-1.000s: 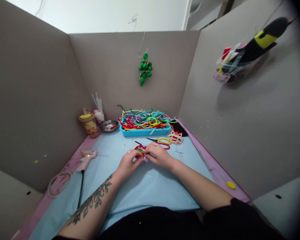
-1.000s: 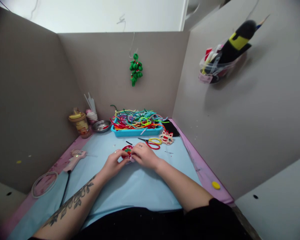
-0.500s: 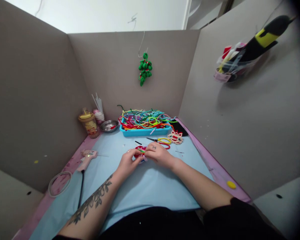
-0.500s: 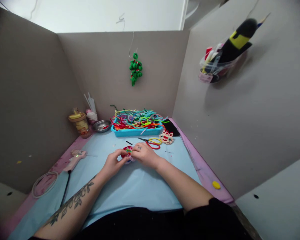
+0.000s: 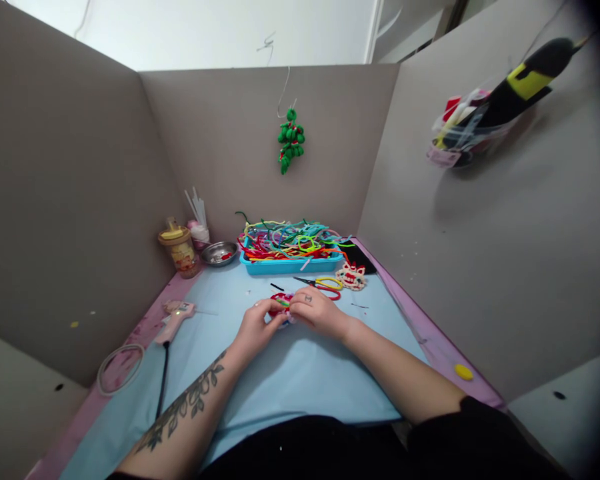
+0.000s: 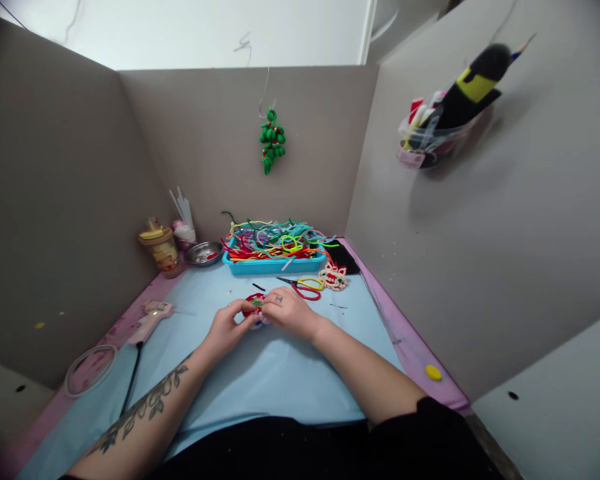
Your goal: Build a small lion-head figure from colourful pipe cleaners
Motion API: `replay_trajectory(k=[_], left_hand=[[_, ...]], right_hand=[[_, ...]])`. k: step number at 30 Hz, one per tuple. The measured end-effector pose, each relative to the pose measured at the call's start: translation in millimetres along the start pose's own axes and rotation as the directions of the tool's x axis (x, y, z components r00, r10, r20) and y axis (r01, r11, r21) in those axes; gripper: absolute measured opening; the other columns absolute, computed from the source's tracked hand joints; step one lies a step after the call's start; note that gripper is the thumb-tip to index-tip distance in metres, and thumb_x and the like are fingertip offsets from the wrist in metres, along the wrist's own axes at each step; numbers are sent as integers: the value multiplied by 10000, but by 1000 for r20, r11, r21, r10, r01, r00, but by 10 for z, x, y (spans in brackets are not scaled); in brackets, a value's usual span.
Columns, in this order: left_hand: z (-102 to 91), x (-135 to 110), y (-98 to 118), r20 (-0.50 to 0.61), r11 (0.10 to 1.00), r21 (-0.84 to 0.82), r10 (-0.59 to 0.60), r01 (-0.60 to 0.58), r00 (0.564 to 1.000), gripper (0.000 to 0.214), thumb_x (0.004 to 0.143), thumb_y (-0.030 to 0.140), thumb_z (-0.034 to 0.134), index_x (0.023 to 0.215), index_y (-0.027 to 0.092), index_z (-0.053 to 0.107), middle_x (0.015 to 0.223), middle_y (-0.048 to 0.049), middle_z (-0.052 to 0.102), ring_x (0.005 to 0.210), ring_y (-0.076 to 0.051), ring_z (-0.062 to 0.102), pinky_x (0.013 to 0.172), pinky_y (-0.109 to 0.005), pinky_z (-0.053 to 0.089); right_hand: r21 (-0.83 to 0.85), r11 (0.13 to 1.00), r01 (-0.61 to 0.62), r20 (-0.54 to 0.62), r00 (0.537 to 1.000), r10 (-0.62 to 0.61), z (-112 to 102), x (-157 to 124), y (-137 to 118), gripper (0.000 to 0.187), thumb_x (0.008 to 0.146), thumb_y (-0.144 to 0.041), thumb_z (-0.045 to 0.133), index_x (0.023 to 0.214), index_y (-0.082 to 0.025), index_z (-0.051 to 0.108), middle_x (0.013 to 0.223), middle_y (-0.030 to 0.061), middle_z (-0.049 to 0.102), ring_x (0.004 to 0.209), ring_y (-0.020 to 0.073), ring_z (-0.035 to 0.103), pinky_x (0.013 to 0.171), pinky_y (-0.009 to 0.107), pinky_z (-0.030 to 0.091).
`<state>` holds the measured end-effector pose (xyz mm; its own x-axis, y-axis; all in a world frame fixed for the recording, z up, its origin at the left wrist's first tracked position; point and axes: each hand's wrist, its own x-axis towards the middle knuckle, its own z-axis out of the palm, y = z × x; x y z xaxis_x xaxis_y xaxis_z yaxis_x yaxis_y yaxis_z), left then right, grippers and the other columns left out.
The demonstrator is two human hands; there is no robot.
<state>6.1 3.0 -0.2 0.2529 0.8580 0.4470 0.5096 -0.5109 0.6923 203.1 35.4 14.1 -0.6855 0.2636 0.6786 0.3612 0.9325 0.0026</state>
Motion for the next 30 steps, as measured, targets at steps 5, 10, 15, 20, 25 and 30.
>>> replay_trajectory(k=[5,10,15,20,25,30], left_hand=[[3,-11,-3,11,992,81,93,-94,996,121,824,307,590,827,189,617,811,-41,669,789,-173,598,746,-283,450],[11,-19,-14,18,979,89,180,-181,983,109,833,294,585,826,190,613,809,-42,667,789,-173,601,751,-294,459],[5,-29,-33,24,970,67,234,-235,972,90,838,276,586,837,192,617,809,-37,662,795,-165,597,751,-288,459],[-10,-27,-13,31,964,53,257,-259,966,62,836,241,587,834,190,622,803,-34,667,796,-161,594,759,-284,457],[-5,-22,-16,40,976,41,212,-214,976,71,833,245,585,846,187,623,817,-36,667,796,-161,597,757,-280,457],[16,-16,-27,48,995,-3,101,-101,994,138,818,293,601,886,179,637,834,-41,675,794,-163,607,748,-269,464]], right_hand=[[-11,1000,-8,4,1000,8,-13,23,-22,171,899,-216,474,808,-185,615,814,62,648,828,189,558,767,325,436],[25,999,-40,-4,999,41,52,-25,12,132,887,-204,478,841,-183,600,807,58,630,805,174,551,772,325,438],[103,986,-130,15,991,129,97,-73,23,126,856,-187,506,963,-183,572,872,76,623,844,188,555,792,332,444],[170,968,-184,57,983,177,115,-89,9,135,844,-169,504,972,-186,545,877,72,608,848,195,550,781,336,449],[191,966,-174,25,985,173,123,-90,-3,146,834,-173,512,978,-190,527,874,71,598,840,196,542,778,347,452],[194,975,-105,-58,991,118,89,-47,-31,147,844,-174,506,990,-191,520,859,73,605,811,186,544,745,330,467]])
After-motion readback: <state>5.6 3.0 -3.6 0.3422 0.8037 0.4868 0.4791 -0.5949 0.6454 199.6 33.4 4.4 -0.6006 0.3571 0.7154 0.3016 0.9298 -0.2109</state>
